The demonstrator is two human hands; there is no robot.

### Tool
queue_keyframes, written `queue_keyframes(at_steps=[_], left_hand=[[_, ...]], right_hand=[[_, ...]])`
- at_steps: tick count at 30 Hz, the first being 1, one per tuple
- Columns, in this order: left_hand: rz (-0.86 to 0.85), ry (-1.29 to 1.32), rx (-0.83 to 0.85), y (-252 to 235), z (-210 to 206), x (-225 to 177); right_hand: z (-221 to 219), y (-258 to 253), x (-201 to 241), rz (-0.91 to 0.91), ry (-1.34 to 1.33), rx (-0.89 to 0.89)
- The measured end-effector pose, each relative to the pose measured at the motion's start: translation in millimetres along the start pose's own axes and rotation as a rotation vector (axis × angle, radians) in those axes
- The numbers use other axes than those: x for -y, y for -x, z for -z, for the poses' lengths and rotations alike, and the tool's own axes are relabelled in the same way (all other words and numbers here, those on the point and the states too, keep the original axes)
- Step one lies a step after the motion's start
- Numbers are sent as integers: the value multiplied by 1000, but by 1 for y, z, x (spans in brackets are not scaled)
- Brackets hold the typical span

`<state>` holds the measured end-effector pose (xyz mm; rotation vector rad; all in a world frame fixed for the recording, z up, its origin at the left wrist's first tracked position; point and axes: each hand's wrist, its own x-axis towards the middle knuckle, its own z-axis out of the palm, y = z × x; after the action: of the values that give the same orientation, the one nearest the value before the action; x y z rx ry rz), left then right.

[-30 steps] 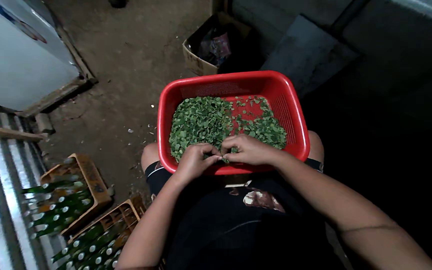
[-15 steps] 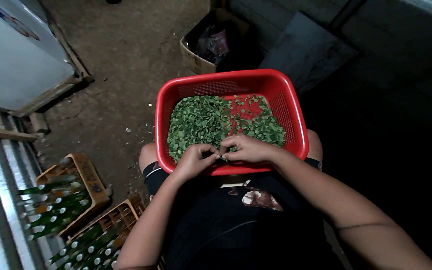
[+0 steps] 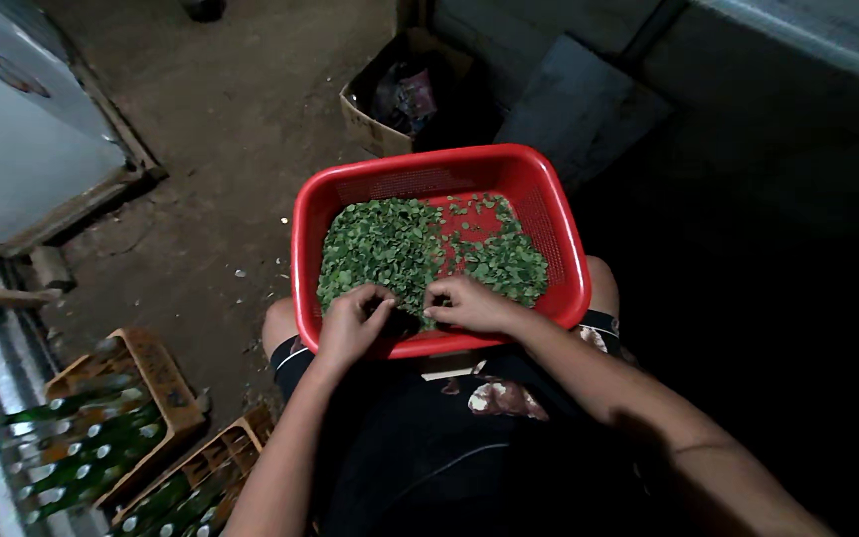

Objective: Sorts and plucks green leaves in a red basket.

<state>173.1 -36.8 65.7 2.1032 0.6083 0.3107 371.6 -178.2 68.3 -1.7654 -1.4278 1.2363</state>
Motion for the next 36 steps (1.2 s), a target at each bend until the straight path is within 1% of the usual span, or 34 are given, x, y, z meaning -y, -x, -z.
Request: queue_keyframes(at_steps=[4, 6, 8, 10, 11, 12, 14, 17, 20, 23, 26, 28, 30, 32, 36], left_hand=[[-18, -193, -177, 6, 31, 3], [31, -246, -275, 12, 54, 11], [94, -307, -367, 19, 79, 22], [190, -401, -434, 29, 103, 37], [255, -441, -458, 34, 114, 46], [325, -470, -476, 41, 123, 56], [460, -506, -502, 54, 138, 77], [670, -492, -508, 72, 148, 105], [836, -492, -478, 87, 147, 135], [972, -462, -403, 97, 139, 159], [1055, -427, -316, 108, 128, 192], [1082, -393, -302, 112, 120, 206], [1053, -339, -323, 110, 116, 208], [979, -300, -368, 105, 116, 201], [748, -256, -471, 87, 127, 157]], right_hand=[[-7, -2, 10, -5, 149, -3], [-8, -4, 14, -60, 285, 40], [-6, -4, 7, -76, 381, 53], [6, 1, 0, -96, 445, 48], [16, 5, -4, -112, 465, 13], [26, 11, -11, -124, 482, -58], [51, 24, -29, -133, 544, -263], [89, 52, -48, -161, 655, -494], [102, 81, -51, -179, 700, -613], [95, 95, -57, -191, 727, -599], [77, 96, -59, -234, 777, -458], [64, 89, -52, -286, 821, -318], [56, 81, -44, -369, 868, -204], [52, 74, -44, -402, 910, -188], [49, 62, -56, -363, 947, -208]])
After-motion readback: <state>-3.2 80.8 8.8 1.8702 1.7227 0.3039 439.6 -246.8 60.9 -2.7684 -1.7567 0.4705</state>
